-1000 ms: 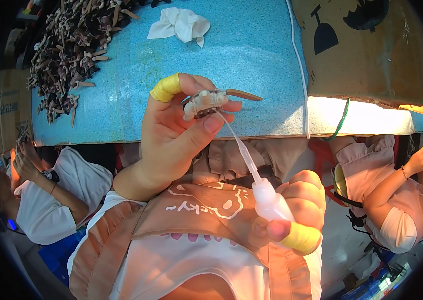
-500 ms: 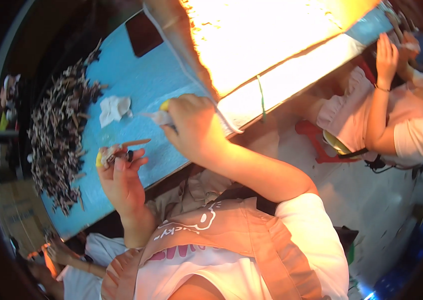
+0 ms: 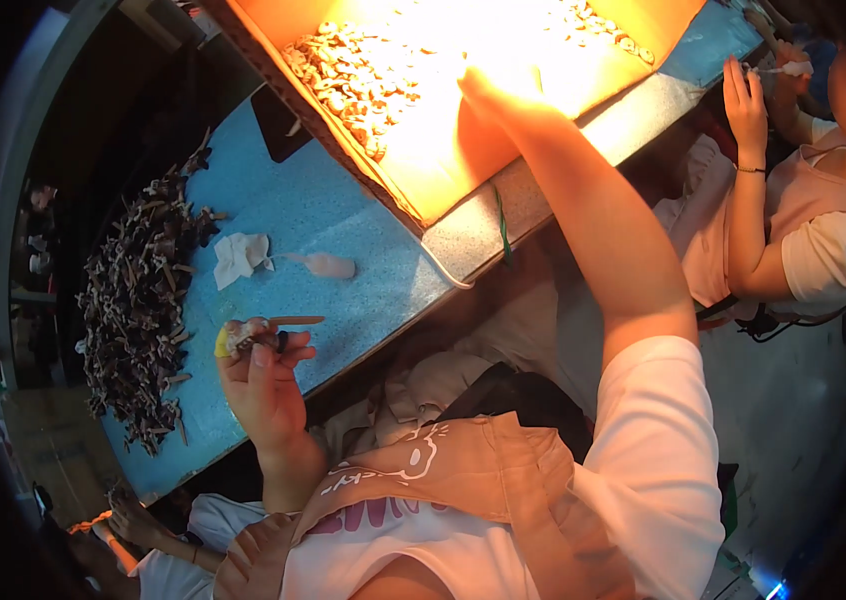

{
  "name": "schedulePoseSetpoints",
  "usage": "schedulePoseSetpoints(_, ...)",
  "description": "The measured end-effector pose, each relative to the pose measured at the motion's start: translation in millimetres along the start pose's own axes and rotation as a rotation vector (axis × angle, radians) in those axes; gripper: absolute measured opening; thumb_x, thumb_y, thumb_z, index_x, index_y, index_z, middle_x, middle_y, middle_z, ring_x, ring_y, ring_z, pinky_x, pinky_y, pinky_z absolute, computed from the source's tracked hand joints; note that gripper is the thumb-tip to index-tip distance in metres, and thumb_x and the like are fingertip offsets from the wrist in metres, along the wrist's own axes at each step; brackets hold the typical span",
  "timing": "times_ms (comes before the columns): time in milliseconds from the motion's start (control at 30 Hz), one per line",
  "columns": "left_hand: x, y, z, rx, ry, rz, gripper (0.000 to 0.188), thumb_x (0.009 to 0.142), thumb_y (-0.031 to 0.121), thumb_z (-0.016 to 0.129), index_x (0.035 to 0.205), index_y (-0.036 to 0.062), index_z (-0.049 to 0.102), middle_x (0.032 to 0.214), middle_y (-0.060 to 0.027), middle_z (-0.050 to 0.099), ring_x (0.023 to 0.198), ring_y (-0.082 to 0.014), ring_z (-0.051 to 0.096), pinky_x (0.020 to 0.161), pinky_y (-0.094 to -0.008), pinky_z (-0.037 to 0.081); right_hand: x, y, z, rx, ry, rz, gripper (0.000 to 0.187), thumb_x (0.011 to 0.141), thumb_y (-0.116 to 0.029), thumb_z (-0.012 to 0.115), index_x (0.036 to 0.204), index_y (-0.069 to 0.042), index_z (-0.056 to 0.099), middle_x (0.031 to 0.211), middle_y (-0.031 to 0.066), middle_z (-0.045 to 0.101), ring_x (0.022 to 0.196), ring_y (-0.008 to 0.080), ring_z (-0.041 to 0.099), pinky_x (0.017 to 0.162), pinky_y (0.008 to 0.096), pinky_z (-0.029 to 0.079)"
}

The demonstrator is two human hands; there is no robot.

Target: The person assembles figurines by applying glue to pieces with a dispenser bottle and attaching components together by hand.

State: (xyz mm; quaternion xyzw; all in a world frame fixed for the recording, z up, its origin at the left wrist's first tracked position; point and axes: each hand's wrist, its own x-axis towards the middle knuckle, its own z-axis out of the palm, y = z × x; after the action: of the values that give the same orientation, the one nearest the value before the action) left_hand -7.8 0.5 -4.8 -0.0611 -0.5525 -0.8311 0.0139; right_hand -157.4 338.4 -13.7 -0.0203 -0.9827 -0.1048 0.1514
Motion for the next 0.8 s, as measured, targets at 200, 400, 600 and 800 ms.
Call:
schedulePoseSetpoints(200, -15.2, -0.3, -2.0, 0.033, 0.001, 0.007, 0.034, 0.085, 0.006, 0.055, 0.116, 0.0029, 0.041, 0.101, -0.0118, 0.052, 0.078, -0.026, 0.062, 0.063, -0.0342, 0.055, 9.4, 13.9, -17.2, -0.136, 0.376, 0.117, 0.03, 0.08, -0.031, 0.051, 0.094, -0.007, 0.059, 0.085, 0.0123, 0.06, 0.077, 0.0264, 0.059, 0.067, 0.0373, 0.047)
schedulePoseSetpoints(400, -16.9, 1.2, -6.5, -0.129, -0.061, -0.124, 0.038, 0.082, -0.003, 0.056, 0.116, 0.0038, 0.04, 0.104, -0.0165, 0.055, 0.083, -0.0261, 0.062, 0.07, -0.0334, 0.052, -50.5, 15.3, -25.8, 1.106, 0.325, -0.016, 0.014, 0.077, -0.006, 0.064, 0.089, -0.003, 0.061, 0.085, 0.0073, 0.061, 0.077, 0.0137, 0.059, 0.06, 0.0245, 0.044)
schedulePoseSetpoints(600, -8.0, 1.4, 17.9, -0.104, -0.252, -0.242, 0.035, 0.079, -0.002, 0.061, 0.111, -0.0001, 0.045, 0.101, -0.0108, 0.052, 0.089, -0.0202, 0.06, 0.073, -0.0297, 0.051, -159.4, -99.3, -105.6, 1.628, 0.202, -0.085, 0.024, 0.066, 0.004, 0.07, 0.085, 0.0, 0.056, 0.086, 0.0094, 0.054, 0.076, 0.0158, 0.054, 0.065, 0.0268, 0.044)
schedulePoseSetpoints(800, -7.3, -5.9, 9.0, 0.281, -0.327, 0.102, 0.032, 0.072, 0.003, 0.07, 0.1, 0.0008, 0.055, 0.085, -0.0084, 0.056, 0.072, -0.0167, 0.054, 0.065, -0.0264, 0.044, -147.3, -127.6, -107.5, 1.584, 0.176, -0.293, 0.03, 0.061, 0.003, 0.075, 0.085, -0.001, 0.057, 0.079, 0.0081, 0.055, 0.069, 0.0171, 0.053, 0.057, 0.0268, 0.044)
